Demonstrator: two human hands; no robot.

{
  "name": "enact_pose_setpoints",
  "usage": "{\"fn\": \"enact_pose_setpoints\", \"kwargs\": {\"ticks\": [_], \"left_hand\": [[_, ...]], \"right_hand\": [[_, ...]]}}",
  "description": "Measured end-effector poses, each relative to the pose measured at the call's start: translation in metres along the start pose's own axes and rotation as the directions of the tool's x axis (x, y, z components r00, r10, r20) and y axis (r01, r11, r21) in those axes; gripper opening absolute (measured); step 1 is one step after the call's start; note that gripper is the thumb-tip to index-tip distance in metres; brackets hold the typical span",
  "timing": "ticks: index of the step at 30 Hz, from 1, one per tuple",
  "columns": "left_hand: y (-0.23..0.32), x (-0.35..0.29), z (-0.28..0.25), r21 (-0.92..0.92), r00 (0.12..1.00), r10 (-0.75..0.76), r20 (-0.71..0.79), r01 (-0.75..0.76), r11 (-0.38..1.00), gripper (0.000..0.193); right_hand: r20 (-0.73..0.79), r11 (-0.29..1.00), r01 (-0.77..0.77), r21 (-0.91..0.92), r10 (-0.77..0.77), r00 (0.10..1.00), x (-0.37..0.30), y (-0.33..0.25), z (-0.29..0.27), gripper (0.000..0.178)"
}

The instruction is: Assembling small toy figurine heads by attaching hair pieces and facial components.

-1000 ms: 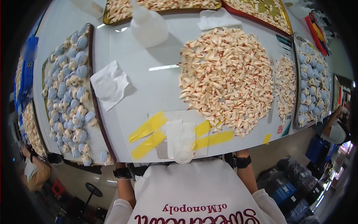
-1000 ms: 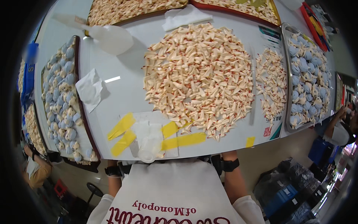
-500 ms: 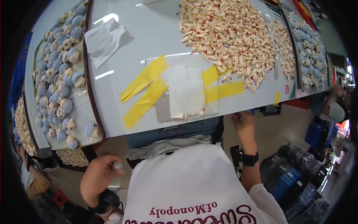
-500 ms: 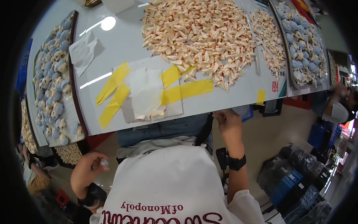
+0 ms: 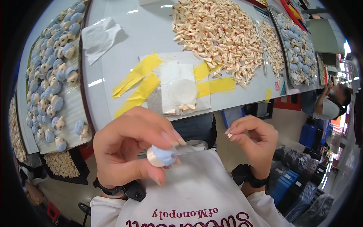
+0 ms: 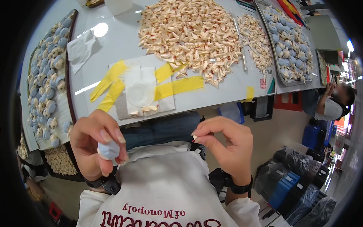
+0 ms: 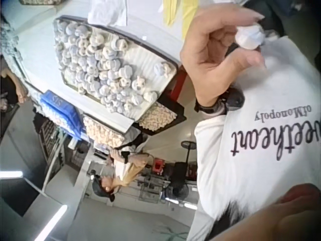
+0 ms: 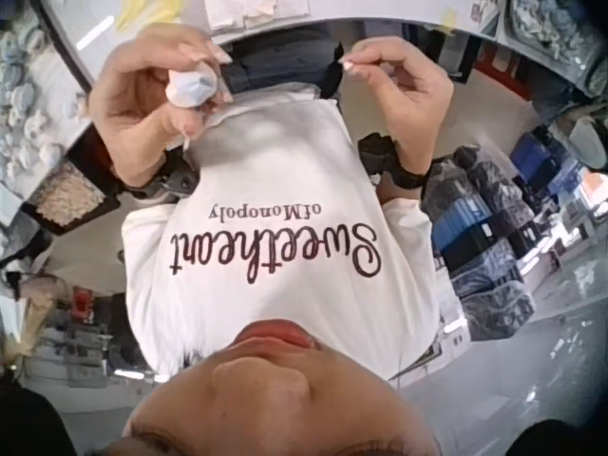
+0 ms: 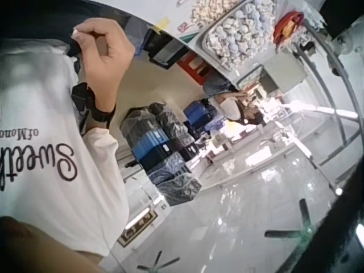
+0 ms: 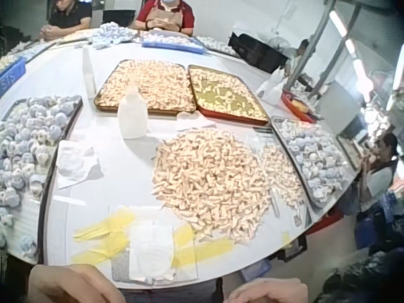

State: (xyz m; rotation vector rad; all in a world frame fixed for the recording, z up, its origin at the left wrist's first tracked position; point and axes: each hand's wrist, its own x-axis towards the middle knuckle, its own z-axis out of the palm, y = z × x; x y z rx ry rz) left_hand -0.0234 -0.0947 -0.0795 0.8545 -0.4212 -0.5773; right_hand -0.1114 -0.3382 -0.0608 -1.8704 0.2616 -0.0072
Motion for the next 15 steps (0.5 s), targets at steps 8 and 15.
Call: {"fn": "enact_pose_setpoints", "kwargs": {"ticks": [8,15], "left_hand": [[-0.012,-0.004,-0.007,0.077,0.968,0.233,-0.095,-0.227,0.971,0.029],[0.0,-0.014,-0.009,0.178,0.955,0.209,-0.208,-0.173,0.969,0.027]], "right_hand": [[-0.146,0.943,0.255,0.215,-0.227,0.963,0.046,-0.025,0.008,0.015],[0.077,0.898,0.432,-0.08,-0.426,0.901,0.077,-0.039,0.025,0.018]]}}
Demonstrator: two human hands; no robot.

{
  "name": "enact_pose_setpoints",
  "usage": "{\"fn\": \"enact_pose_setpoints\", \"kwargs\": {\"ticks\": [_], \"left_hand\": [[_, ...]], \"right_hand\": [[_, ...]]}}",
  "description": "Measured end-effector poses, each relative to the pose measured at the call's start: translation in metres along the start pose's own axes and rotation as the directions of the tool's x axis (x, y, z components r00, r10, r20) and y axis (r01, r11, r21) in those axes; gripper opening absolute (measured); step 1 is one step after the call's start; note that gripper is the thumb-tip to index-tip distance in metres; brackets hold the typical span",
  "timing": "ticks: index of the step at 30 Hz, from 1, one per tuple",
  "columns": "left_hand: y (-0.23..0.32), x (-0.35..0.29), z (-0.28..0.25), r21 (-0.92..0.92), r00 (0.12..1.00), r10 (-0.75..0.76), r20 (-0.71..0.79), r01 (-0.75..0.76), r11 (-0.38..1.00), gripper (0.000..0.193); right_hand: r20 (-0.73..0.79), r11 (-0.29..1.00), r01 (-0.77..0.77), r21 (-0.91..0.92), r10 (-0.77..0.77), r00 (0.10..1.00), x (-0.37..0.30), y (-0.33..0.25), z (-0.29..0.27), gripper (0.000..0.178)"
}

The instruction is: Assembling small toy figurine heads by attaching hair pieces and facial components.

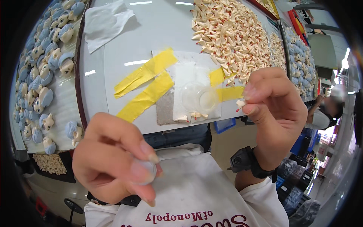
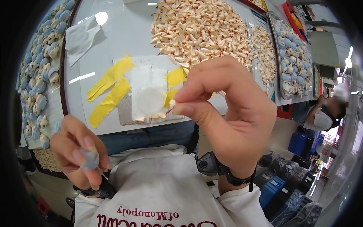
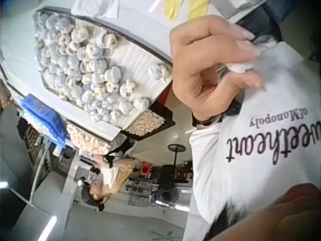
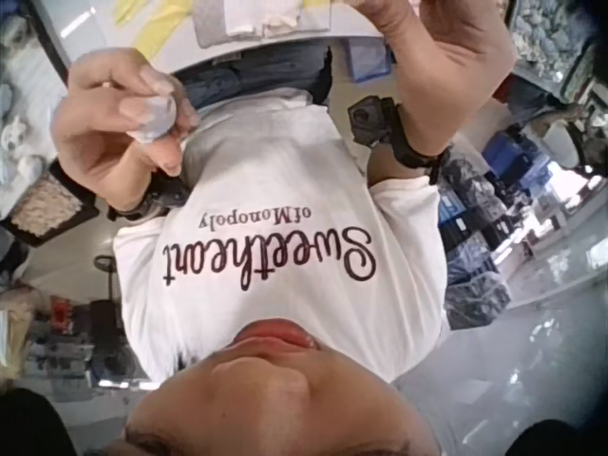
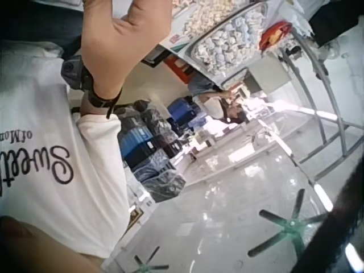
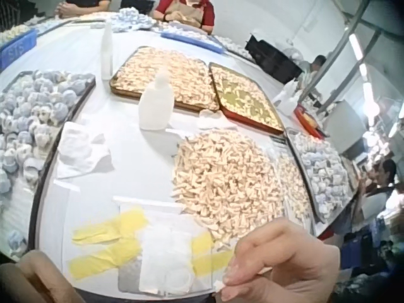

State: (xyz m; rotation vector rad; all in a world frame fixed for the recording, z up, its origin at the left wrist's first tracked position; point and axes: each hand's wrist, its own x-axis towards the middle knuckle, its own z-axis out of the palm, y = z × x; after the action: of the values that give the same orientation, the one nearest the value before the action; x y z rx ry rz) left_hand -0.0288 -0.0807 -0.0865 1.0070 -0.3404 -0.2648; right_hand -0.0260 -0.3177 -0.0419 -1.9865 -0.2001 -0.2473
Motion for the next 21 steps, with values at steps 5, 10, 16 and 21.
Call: {"fn": "enact_pose_setpoints", "kwargs": {"ticks": [5,10,16,21], "left_hand": [[-0.004,0.019,-0.016,0.122,0.951,0.112,0.288,-0.153,0.981,0.029],[0.0,0.026,-0.023,0.166,0.882,-0.019,0.471,-0.068,0.984,0.027],[-0.001,0.02,-0.023,0.248,0.936,-0.023,0.352,-0.07,0.966,0.025],[0.003,0.025,-0.024,0.239,0.918,-0.064,0.392,-0.035,0.97,0.024]], "right_hand": [[-0.109,0.992,-0.116,0.04,0.119,0.987,-0.007,-0.001,-0.01,0.021],[-0.113,0.984,-0.17,0.053,0.175,0.978,-0.01,-0.004,0.0,0.015],[0.07,0.98,-0.058,-0.19,0.073,0.995,0.007,-0.012,0.012,0.017],[0.096,0.906,-0.023,-0.422,0.069,0.993,0.014,-0.019,0.017,0.017]]}}
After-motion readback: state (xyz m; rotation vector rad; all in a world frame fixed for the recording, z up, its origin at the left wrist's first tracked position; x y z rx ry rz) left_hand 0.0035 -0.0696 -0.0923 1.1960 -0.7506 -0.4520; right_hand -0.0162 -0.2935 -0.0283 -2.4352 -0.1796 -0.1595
